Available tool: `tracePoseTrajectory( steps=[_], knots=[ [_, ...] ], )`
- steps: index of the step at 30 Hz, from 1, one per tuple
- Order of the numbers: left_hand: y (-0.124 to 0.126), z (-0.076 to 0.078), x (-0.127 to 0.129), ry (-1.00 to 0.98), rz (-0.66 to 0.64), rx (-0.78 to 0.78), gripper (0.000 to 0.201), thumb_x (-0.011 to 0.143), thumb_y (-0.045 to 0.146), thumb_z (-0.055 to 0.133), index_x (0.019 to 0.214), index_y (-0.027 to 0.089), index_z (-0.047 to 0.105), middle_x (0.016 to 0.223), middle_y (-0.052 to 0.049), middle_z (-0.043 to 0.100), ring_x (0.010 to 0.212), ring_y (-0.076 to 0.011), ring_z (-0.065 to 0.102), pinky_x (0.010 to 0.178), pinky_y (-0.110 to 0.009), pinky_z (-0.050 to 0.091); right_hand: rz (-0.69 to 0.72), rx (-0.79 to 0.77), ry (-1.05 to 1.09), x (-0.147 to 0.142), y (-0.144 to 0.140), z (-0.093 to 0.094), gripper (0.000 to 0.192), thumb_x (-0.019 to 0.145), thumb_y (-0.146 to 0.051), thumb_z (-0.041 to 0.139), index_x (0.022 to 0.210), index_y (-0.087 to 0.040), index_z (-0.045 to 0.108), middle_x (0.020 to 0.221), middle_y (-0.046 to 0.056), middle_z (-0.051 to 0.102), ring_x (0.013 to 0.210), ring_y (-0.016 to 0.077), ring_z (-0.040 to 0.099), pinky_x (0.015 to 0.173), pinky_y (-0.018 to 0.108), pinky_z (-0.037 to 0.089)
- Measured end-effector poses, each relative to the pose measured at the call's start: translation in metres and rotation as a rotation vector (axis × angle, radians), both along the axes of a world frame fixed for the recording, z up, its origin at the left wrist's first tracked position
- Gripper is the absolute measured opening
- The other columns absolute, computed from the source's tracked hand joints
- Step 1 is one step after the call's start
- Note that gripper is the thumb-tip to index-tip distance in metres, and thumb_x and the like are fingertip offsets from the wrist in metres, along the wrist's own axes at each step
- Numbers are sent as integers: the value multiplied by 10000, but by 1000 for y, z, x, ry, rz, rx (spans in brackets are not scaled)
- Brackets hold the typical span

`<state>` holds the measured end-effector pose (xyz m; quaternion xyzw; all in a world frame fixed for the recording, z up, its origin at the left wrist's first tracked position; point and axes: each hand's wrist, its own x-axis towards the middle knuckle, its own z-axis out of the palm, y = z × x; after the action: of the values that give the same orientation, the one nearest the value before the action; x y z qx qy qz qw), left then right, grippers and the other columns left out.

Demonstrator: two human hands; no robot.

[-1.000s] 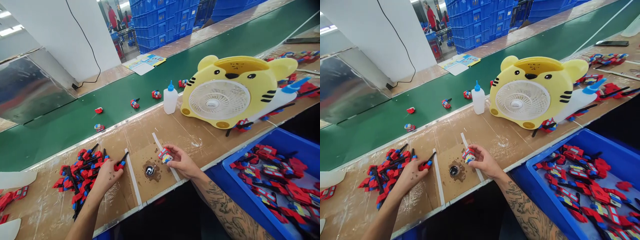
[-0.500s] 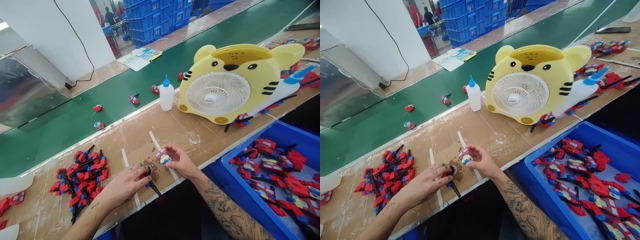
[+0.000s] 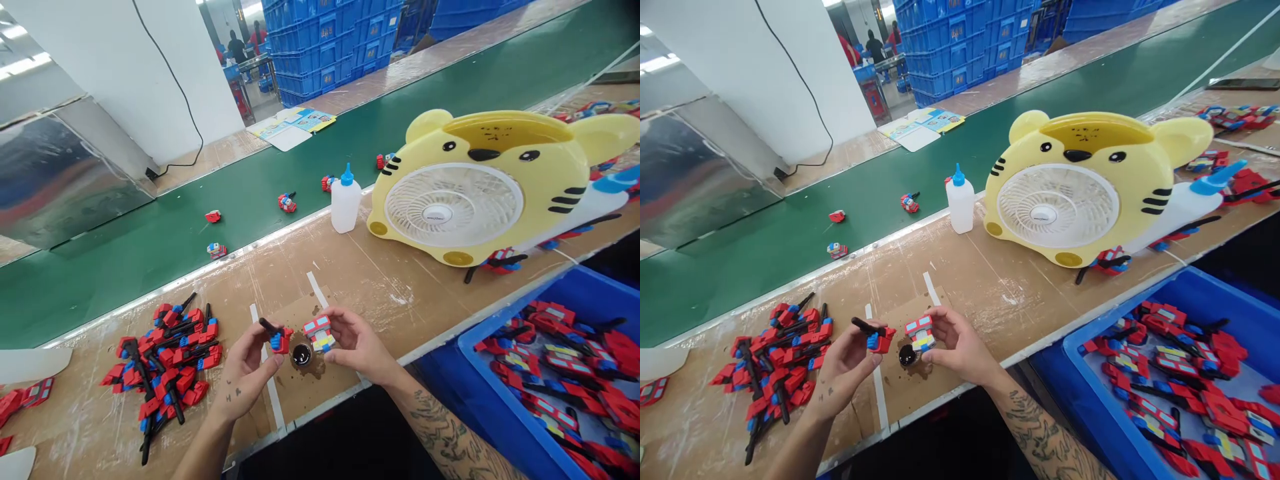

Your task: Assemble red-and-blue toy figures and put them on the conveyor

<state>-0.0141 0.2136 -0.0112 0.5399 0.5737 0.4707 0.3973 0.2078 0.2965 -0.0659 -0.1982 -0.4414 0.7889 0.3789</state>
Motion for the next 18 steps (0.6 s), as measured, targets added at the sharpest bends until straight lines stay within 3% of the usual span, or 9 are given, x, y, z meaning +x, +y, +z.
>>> tracePoseTrajectory(
  steps=[7, 13, 16, 18],
  knots=[
    [6, -6, 2, -129, 0, -39, 357, 832, 277, 729, 1175, 213, 656, 1188, -106, 658, 1133, -244, 611, 1032, -377, 479, -57, 181, -131, -17, -2, 6, 570, 706, -215, 851, 1193, -269, 559, 1211, 85, 633, 1180, 266, 597, 1060, 452, 452],
    [15, -12, 27, -364, 224, 11, 472, 818, 312, 734, 1256, 213, 587, 1309, -125, 610, 1249, -267, 569, 1064, -372, 472, -353, 755, -461, -35, -1, 26, 556, 793, -215, 763, 1295, -315, 544, 1226, 94, 634, 1138, 286, 604, 978, 449, 519],
    [39, -2, 41, -351, 367, 110, 568, 731, 261, 792, 1235, 217, 532, 1210, -99, 635, 1140, -226, 620, 963, -305, 513, -556, 1075, -415, -67, 12, 36, 554, 853, -124, 626, 1361, -279, 471, 1203, 112, 630, 1132, 266, 600, 940, 440, 543],
    [66, 8, 37, -247, 462, 169, 537, 711, 247, 787, 1186, 205, 540, 1083, -67, 653, 994, -186, 646, 862, -258, 521, -672, 1164, -387, -90, 29, 41, 534, 856, -79, 574, 1350, -247, 461, 1175, 118, 622, 1117, 248, 599, 927, 425, 549]
  ],
)
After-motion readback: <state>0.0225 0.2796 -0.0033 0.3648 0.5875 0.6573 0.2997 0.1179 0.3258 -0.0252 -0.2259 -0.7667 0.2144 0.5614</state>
